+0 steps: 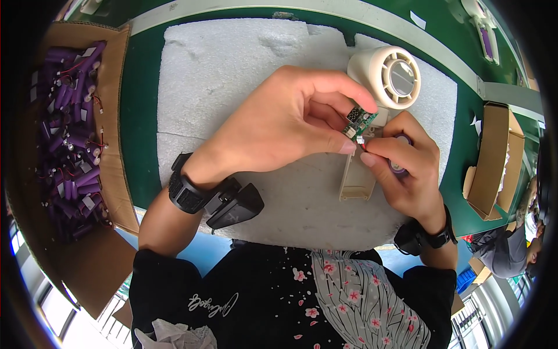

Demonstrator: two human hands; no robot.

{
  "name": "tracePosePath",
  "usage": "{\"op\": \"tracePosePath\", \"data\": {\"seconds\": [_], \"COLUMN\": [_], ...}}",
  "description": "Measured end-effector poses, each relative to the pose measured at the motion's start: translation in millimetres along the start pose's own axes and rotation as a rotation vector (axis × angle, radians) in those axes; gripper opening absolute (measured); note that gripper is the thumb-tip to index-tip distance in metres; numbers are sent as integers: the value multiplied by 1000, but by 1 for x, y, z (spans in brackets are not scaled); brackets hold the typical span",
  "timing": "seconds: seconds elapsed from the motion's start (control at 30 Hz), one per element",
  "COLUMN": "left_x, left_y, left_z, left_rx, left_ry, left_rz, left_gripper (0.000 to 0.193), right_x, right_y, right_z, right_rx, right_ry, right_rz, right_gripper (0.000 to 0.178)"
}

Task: The person connects a battery to a circuit board by hand, inserts them into a fan housing, and places the assembly on a conveyor belt before repeating the process.

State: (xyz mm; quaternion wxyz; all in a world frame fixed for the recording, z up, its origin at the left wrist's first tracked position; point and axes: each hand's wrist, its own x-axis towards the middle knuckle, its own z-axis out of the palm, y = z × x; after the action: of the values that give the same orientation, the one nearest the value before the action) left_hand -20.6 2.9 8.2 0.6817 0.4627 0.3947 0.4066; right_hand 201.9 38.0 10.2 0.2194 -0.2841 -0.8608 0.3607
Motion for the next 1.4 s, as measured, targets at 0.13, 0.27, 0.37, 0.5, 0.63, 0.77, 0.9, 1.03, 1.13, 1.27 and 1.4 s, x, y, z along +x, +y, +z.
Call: {"op": "tracePosePath", "data": {"seconds": [0.13,0.27,0.37,0.5,0.63,0.77,0.9,1.03,1.13,1.27,1.4], "left_x": [0,-2,-1,-1,-1,-2,-1,-1,-1,-1,-1], "left_y": [0,-4,-3,-4,-4,-4,-5,-7,-8,-6,-6], "left_z": [-2,0,0,0,0,-1,0,0,2,3,4], "left_rx": [-4,53,100,146,179,273,317,310,240,271,372], "left_ry": [-24,-16,-5,1,10,7,8,22,24,44,71], "left_rz": [13,54,86,118,146,197,245,279,244,220,361], "left_gripper": [37,36,35,33,29,27,26,28,29,30,28], "right_x": [1,0,0,1,1,1,1,3,4,4,4], "right_y": [-1,0,2,0,-1,0,-1,1,1,4,3], "right_z": [-1,1,2,0,0,-1,-3,-6,-7,-6,-5], "right_rx": [-2,-4,-2,0,0,-2,30,103,87,123,138], "right_ry": [-27,-24,-19,-33,-41,-56,-53,-43,-36,-17,-22], "right_rz": [13,-13,-26,-27,-7,-2,11,39,-6,-4,13], "right_gripper": [15,15,16,17,17,17,14,10,11,10,10]}}
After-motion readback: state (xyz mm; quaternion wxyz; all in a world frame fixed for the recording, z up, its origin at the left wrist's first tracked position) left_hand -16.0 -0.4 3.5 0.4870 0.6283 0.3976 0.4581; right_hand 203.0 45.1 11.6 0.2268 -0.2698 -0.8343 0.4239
